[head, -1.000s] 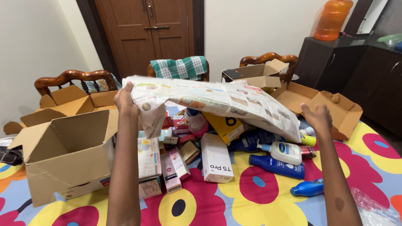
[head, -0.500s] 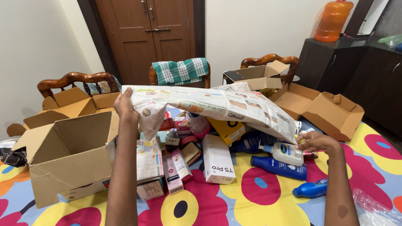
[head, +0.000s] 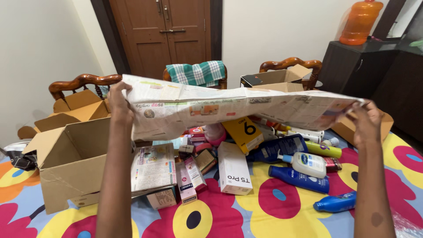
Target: The person unfolds newspapers on a table, folds them into smaller rectangles, and places them into a cardboard box. The person repeats this process with multiple newspapers, handling them one at a time.
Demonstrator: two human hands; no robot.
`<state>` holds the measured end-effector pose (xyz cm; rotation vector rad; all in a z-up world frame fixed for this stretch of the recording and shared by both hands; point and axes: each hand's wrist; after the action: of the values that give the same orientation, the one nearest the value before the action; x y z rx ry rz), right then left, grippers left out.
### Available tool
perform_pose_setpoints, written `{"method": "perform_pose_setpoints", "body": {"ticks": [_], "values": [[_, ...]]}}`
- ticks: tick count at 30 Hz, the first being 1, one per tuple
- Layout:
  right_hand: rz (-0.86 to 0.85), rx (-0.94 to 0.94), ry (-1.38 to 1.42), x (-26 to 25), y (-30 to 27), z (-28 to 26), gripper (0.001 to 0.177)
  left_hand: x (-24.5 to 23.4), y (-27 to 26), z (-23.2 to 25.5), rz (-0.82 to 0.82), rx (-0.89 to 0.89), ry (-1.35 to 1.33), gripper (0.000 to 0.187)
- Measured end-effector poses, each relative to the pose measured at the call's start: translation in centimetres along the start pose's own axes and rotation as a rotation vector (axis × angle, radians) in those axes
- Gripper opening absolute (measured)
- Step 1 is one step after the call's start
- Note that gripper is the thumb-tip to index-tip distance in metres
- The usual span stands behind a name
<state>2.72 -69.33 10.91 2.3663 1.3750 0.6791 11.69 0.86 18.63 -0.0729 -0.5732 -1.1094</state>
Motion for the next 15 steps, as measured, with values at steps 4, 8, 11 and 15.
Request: {"method": "perform_pose_setpoints", "body": {"ticks": [4,8,11,15], "values": [[0.009,-0.065,-0.045,0.3,2.2,-1.7,0.010,0.3,-0.8,3.8,-0.223,0.189,0.118,0.059],[-0.075,-0.244,-0.056,-0.9,4.3,-0.8,0.005,0.5,-2.5,7.6,-0.365,0.323,0.266,0.060],[-0.098,-0.256,0.038,-1.6,5.6,-0.1,0.007,0.4,-3.6,9.7,-0.391,0.368,0.339,0.062],[-0.167,-0.210,0.207,-1.3,5.7,0.5,0.012,-0.8,-2.5,9.5,-0.390,0.295,0.376,0.055]]}}
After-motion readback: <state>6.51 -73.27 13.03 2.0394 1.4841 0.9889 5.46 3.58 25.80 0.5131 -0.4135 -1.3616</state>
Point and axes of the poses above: each hand's wrist, its own y-axis towards the middle knuckle, its own x-axis out of the palm, z = x × y, and after that the axes turned 3 degrees about y, right-handed
